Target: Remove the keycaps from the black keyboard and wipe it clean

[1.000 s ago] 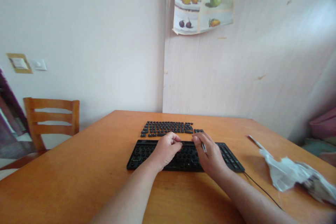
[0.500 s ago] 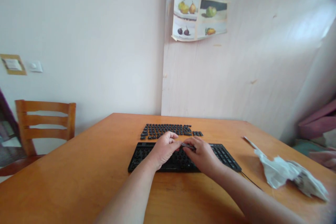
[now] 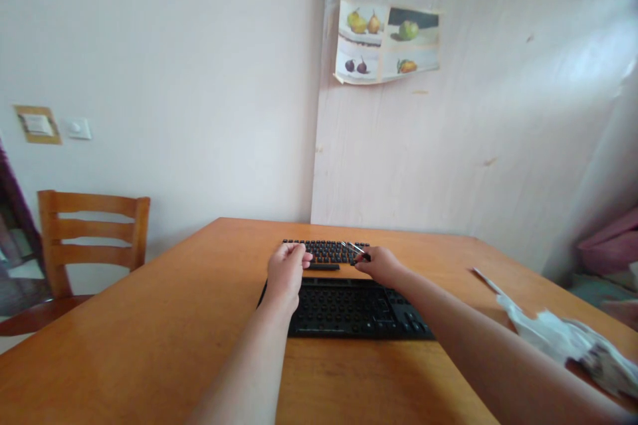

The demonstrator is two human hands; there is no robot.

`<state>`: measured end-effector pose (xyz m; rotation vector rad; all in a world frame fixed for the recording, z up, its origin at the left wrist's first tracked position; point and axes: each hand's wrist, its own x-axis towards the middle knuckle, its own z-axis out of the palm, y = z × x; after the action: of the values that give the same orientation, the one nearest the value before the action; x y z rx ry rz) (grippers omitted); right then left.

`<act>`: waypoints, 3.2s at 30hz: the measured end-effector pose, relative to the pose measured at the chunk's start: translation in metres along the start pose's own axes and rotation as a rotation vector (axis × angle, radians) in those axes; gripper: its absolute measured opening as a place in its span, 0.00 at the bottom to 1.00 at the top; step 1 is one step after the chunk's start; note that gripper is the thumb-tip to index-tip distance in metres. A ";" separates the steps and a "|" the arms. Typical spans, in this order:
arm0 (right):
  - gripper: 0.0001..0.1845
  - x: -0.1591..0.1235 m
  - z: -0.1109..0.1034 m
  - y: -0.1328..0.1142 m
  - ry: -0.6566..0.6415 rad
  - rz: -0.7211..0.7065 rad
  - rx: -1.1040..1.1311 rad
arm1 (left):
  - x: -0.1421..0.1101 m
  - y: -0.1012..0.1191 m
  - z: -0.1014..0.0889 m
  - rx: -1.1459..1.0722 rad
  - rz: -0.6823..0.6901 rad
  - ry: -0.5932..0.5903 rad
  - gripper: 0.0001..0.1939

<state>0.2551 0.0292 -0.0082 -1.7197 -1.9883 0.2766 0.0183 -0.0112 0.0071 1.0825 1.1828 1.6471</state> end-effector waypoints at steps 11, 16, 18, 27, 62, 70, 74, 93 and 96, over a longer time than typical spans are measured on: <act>0.07 0.027 0.023 0.008 -0.113 0.034 -0.084 | 0.006 0.003 -0.005 -0.079 -0.044 0.072 0.12; 0.09 0.030 0.026 0.008 -0.123 0.035 -0.099 | 0.005 0.004 -0.006 -0.097 -0.061 0.083 0.12; 0.09 0.030 0.027 0.007 -0.122 0.038 -0.102 | 0.005 0.005 -0.006 -0.103 -0.067 0.088 0.12; 0.09 0.028 0.029 0.005 -0.124 0.046 -0.102 | 0.006 0.007 -0.006 -0.116 -0.091 0.100 0.12; 0.09 -0.096 -0.026 -0.067 -0.552 -0.257 0.053 | 0.017 0.002 -0.013 -0.210 -0.146 0.146 0.12; 0.08 -0.093 -0.022 -0.067 -0.509 -0.270 0.042 | 0.019 0.000 -0.014 -0.232 -0.166 0.154 0.12; 0.06 -0.088 -0.017 -0.067 -0.468 -0.253 0.053 | 0.020 -0.002 -0.014 -0.229 -0.169 0.151 0.12; 0.17 -0.091 -0.037 -0.047 -0.016 0.129 0.871 | 0.012 0.001 -0.007 -0.122 -0.134 0.088 0.11; 0.18 -0.096 -0.041 -0.040 0.096 0.152 0.763 | 0.009 0.001 -0.006 -0.092 -0.116 0.067 0.11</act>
<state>0.2481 -0.0777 0.0233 -1.3360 -1.4039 0.8586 0.0096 -0.0040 0.0083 0.8910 1.1784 1.6416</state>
